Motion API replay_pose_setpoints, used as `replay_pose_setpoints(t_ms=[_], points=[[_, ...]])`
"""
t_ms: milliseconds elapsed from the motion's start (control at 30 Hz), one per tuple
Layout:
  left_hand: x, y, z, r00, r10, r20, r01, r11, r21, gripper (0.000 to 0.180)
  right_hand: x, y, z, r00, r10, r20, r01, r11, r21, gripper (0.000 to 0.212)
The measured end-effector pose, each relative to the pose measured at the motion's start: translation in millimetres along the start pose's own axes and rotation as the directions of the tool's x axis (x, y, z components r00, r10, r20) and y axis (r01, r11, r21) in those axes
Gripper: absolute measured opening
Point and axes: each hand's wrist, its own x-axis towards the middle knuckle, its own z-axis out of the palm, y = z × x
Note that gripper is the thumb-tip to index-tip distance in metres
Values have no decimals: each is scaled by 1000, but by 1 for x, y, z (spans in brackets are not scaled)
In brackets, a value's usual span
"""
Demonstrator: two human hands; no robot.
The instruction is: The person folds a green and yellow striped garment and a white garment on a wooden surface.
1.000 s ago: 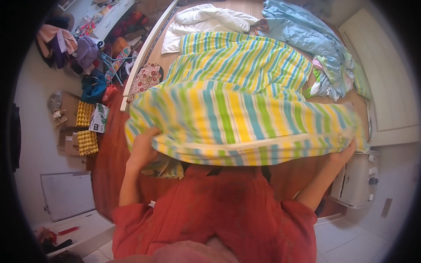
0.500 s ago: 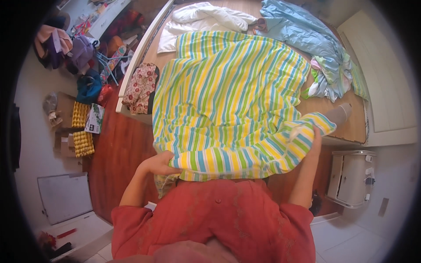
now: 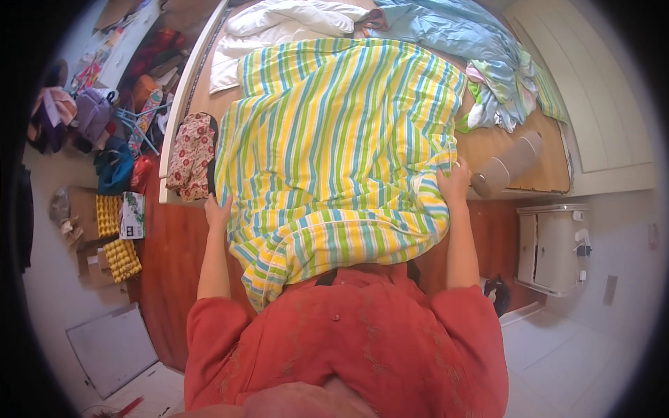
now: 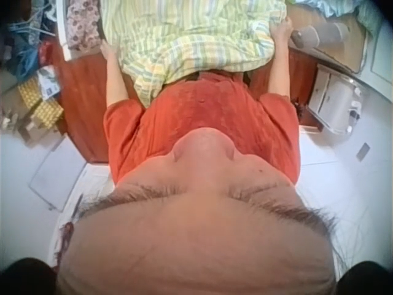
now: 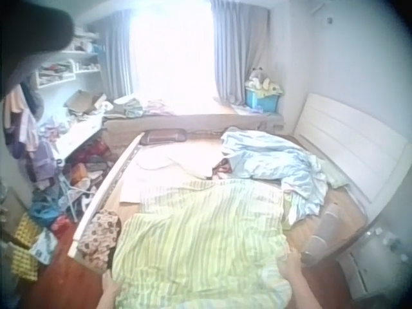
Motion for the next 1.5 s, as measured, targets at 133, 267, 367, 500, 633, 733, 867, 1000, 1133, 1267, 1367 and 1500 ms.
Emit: replay_pose_setpoints(t_ms=[133, 267, 367, 500, 633, 733, 867, 1000, 1133, 1267, 1367, 1500], points=[[-22, -24, 31, 942, -288, 174, 319, 928, -195, 82, -4, 49, 49, 955, 234, 183, -290, 865, 409, 58], [-60, -7, 58, 817, -226, 530, 572, 436, -695, 72, -30, 73, 105, 931, 306, 201, -358, 648, 672, 63], [-73, -27, 53, 658, -324, 680, 750, 367, -551, 62, -27, 42, 84, 655, 332, 679, -755, 252, 605, 64], [-49, -3, 20, 655, -381, 652, 754, 388, -531, 49, 5, 12, 43, 680, 403, 612, -687, 642, 340, 46], [-17, 122, -96, 892, -228, 391, 435, 193, -879, 37, 32, -41, -24, 740, 260, 620, -647, 28, 762, 44], [-64, 181, -191, 996, -82, 43, 61, 228, -972, 39, 26, -110, -93, 910, 101, 403, -415, 202, 887, 45], [-96, 183, -234, 978, -79, -195, -200, -63, -978, 43, 14, -74, -126, 879, 82, 469, -475, 84, 876, 47], [-131, 114, -221, 853, 199, 483, -103, 970, -218, 37, 8, -17, -133, 888, 266, 376, -457, 413, 787, 41], [-139, 123, -284, 521, 213, 827, 95, 948, -304, 38, -14, -37, -194, 828, 190, 527, -559, 342, 755, 48], [-98, 170, -214, 217, 808, 548, -58, 571, -819, 41, -13, -66, -181, 600, -115, 792, -688, 432, 584, 54], [-50, 213, -124, 519, 397, 757, 24, 878, -477, 39, 1, -62, -83, 484, -74, 872, -609, 687, 397, 55], [1, 203, -60, 782, 482, 396, -521, 854, -10, 38, -6, -44, -62, 644, 147, 750, -422, 887, 188, 57]])
